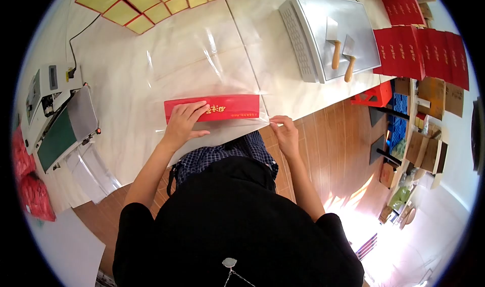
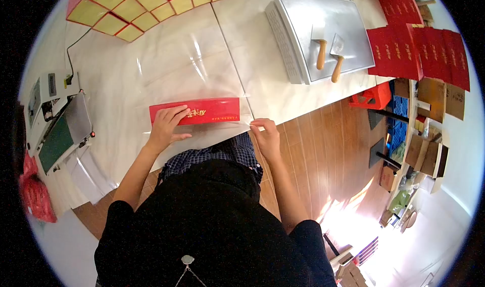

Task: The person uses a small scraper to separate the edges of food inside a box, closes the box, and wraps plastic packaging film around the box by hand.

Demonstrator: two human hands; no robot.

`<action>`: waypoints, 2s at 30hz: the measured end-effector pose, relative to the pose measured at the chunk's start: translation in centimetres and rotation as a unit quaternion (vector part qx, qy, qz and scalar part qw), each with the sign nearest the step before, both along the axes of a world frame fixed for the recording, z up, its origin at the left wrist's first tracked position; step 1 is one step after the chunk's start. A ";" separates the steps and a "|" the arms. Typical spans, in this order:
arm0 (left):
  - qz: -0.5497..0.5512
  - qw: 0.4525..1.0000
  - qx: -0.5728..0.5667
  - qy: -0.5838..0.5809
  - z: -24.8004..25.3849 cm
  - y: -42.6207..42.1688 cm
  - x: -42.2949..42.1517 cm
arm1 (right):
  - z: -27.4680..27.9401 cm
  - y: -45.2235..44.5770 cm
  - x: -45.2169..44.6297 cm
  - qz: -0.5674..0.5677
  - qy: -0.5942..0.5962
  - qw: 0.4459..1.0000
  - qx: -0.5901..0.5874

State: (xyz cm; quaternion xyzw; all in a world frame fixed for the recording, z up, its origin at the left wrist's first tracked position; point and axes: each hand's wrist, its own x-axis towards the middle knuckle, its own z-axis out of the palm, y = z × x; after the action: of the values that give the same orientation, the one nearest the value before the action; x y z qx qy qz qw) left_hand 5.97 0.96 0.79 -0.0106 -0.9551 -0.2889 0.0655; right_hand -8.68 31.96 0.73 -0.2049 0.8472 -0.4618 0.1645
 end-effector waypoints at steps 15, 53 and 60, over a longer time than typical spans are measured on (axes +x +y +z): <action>0.008 0.999 -0.031 0.042 0.4 0.6 0.4 | -2.0 -4.9 -2.6 -0.121 -0.300 0.945 -0.034; 0.063 0.993 0.103 -0.006 0.5 0.2 -0.3 | 4.5 -3.8 -4.1 0.047 0.307 0.927 0.209; 0.087 0.977 0.184 -0.062 1.0 -0.2 -1.1 | 3.8 -4.1 -4.7 -0.060 0.268 0.957 0.096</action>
State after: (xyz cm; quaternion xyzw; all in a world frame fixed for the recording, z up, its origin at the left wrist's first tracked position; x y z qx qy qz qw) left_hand 4.89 0.78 1.81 0.1028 -0.8850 -0.4529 0.0324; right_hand -13.35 27.83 4.49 -0.2534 0.9112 -0.3156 -0.0771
